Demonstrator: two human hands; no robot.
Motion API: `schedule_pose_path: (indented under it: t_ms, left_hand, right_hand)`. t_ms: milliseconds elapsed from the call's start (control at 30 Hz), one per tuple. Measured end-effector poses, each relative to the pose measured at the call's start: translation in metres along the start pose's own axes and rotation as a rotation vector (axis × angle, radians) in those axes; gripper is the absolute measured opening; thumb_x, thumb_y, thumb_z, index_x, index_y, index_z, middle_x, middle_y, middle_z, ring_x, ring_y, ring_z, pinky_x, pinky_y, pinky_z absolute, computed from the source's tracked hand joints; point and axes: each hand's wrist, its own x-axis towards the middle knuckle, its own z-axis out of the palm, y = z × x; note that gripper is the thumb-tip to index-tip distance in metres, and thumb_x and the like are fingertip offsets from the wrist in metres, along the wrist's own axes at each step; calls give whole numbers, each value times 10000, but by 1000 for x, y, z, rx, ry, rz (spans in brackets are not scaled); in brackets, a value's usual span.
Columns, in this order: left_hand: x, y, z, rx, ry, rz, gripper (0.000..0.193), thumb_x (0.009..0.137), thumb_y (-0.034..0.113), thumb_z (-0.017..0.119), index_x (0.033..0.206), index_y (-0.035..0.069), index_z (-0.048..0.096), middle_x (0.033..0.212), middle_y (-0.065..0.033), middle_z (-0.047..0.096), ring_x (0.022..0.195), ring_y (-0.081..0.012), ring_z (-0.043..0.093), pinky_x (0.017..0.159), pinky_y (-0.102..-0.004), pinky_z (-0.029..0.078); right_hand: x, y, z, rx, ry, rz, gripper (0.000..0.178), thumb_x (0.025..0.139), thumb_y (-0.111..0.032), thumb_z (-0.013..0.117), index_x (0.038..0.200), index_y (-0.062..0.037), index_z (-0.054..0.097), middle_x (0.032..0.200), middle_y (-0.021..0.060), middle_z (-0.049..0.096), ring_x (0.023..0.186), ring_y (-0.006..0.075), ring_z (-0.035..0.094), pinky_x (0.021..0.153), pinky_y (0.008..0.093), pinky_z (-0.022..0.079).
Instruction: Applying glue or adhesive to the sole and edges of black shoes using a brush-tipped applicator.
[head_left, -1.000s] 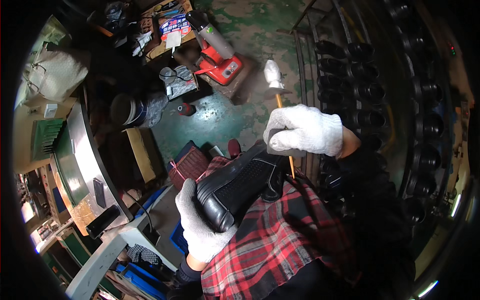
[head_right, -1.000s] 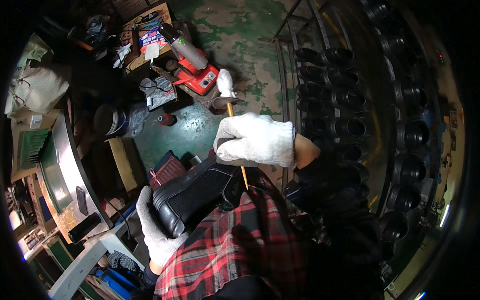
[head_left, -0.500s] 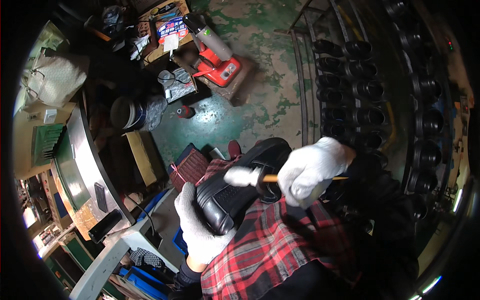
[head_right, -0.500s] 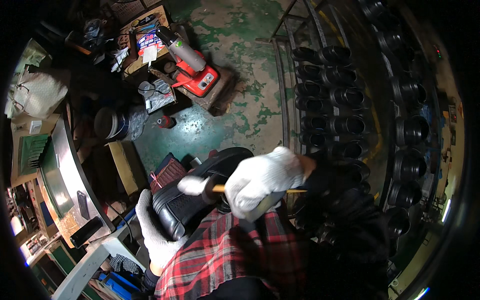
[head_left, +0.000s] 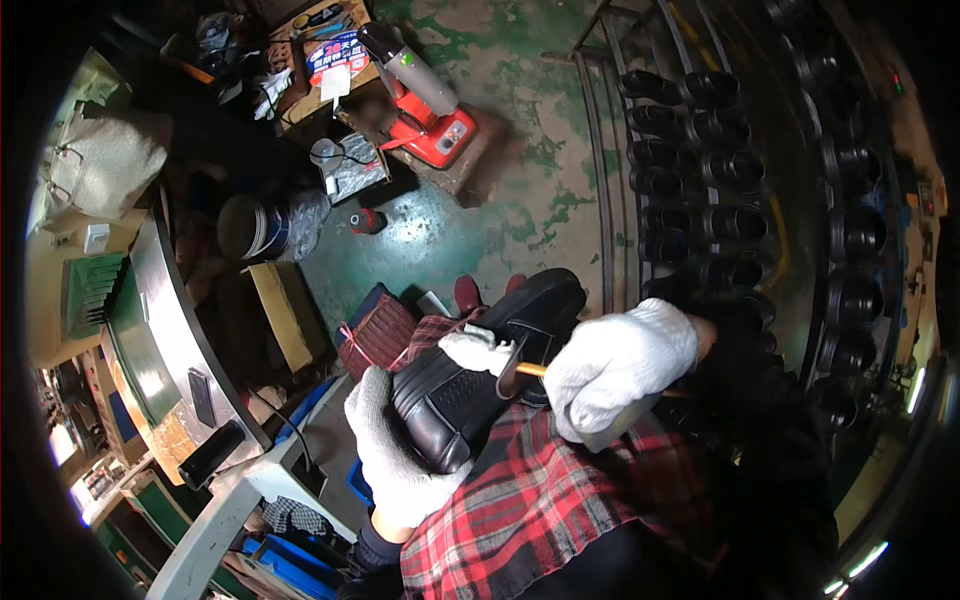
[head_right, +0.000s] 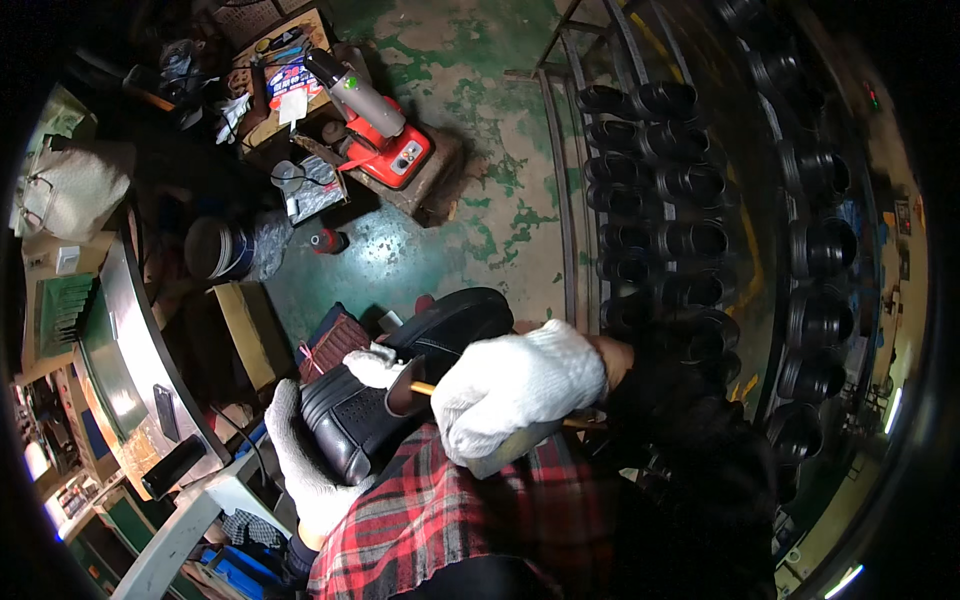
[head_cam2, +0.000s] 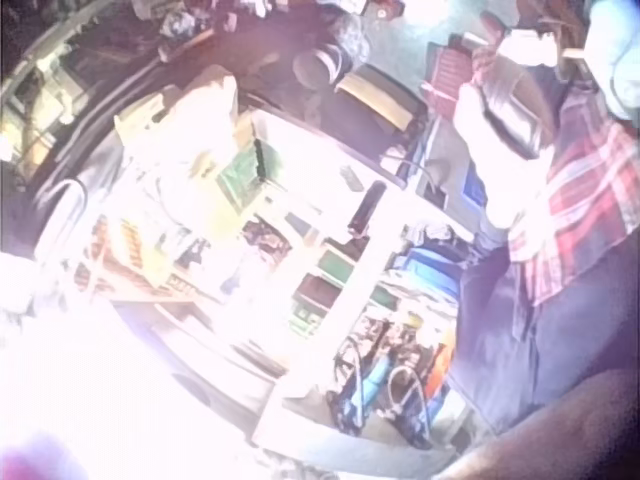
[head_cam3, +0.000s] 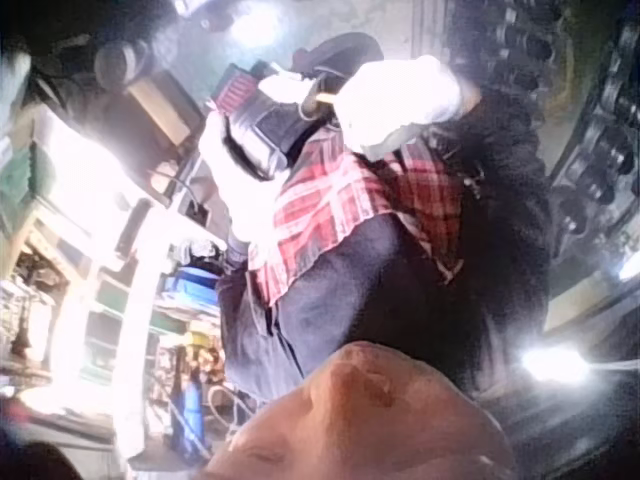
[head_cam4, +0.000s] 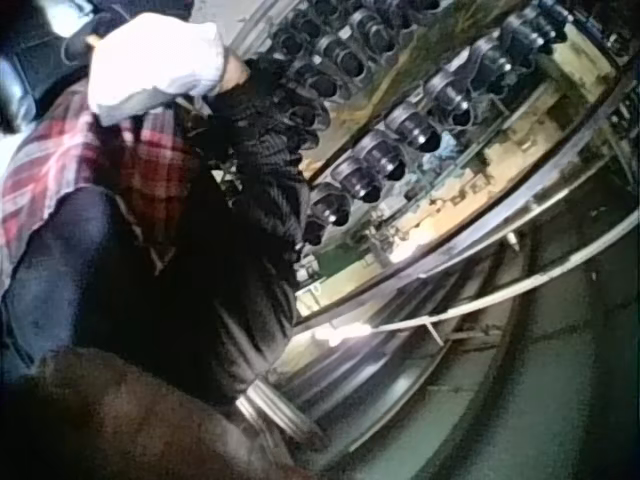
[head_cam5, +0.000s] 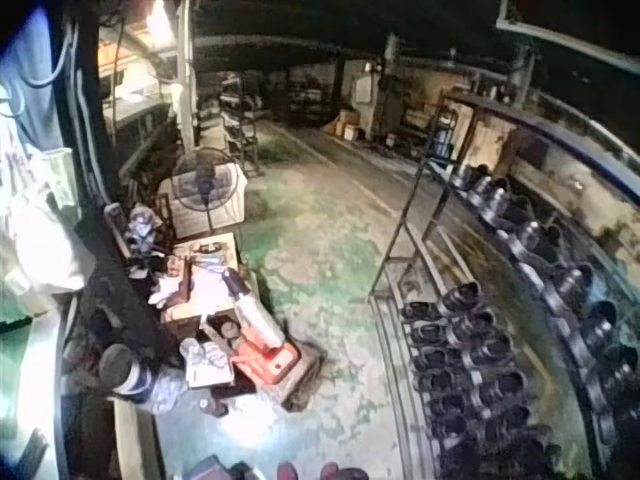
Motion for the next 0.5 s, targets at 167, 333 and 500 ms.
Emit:
schedule_pose_path:
  t_ms: [167,333,500]
  left_hand:
    - [-7,-4,3,-51,38,-41,1133,555,363,898,1452,-89,374,1357,-247,457,1263,-388,492,1108,-462,381]
    - [-13,-6,4,-106,52,-156,1149,565,407,897,1459,-85,368,1374,-234,444,1283,-373,477,1119,-459,369]
    - [-16,-6,1,-93,69,-144,1226,570,466,911,1492,-90,325,1408,-215,427,1331,-354,444,1154,-456,323]
  right_hand:
    - [4,0,4,297,89,215,198,961,-191,673,1001,0,709,889,56,721,817,127,651,737,295,524]
    - [2,14,6,244,-26,201,209,940,-186,701,990,17,707,860,53,713,821,129,645,751,287,516]
    - [-44,19,-3,224,459,356,178,855,-107,655,950,29,718,805,71,702,704,117,643,611,260,508]
